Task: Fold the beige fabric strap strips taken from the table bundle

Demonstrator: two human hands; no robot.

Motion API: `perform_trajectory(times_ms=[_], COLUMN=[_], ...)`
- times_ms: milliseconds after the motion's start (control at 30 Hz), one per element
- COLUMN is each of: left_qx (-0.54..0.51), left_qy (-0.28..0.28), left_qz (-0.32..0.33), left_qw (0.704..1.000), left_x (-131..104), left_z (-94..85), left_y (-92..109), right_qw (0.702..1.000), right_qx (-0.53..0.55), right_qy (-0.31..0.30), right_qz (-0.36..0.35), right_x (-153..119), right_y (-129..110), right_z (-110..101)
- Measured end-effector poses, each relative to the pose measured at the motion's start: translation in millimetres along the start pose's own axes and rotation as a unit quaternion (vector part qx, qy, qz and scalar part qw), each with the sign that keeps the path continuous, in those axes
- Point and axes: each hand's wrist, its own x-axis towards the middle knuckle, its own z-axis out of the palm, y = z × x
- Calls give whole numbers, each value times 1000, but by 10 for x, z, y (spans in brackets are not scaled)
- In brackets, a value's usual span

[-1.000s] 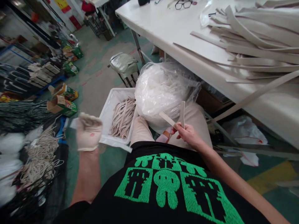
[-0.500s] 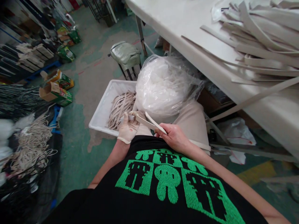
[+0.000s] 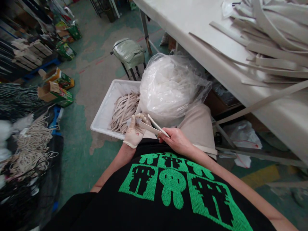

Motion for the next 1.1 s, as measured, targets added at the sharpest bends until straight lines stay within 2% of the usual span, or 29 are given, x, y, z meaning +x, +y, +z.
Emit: perform_trajectory(times_ms=[433, 700, 867, 1100], left_qx=[-33, -22, -8, 2], left_qy=[50, 80, 52, 42], left_qz=[-29, -9, -13, -14], left_qw=[998, 996, 999, 999], left_x=[23, 45, 38, 54], left_z=[-11, -8, -16, -55], left_y=[-29, -45, -53, -74], right_qw=[989, 988, 988, 989], right_qx=[141, 150, 148, 142], right_qy=[17, -4, 6, 29], right_qz=[41, 39, 41, 36], right_x=[15, -20, -19, 0], right_y=[35, 3, 18, 59], right_z=[6, 41, 49, 55])
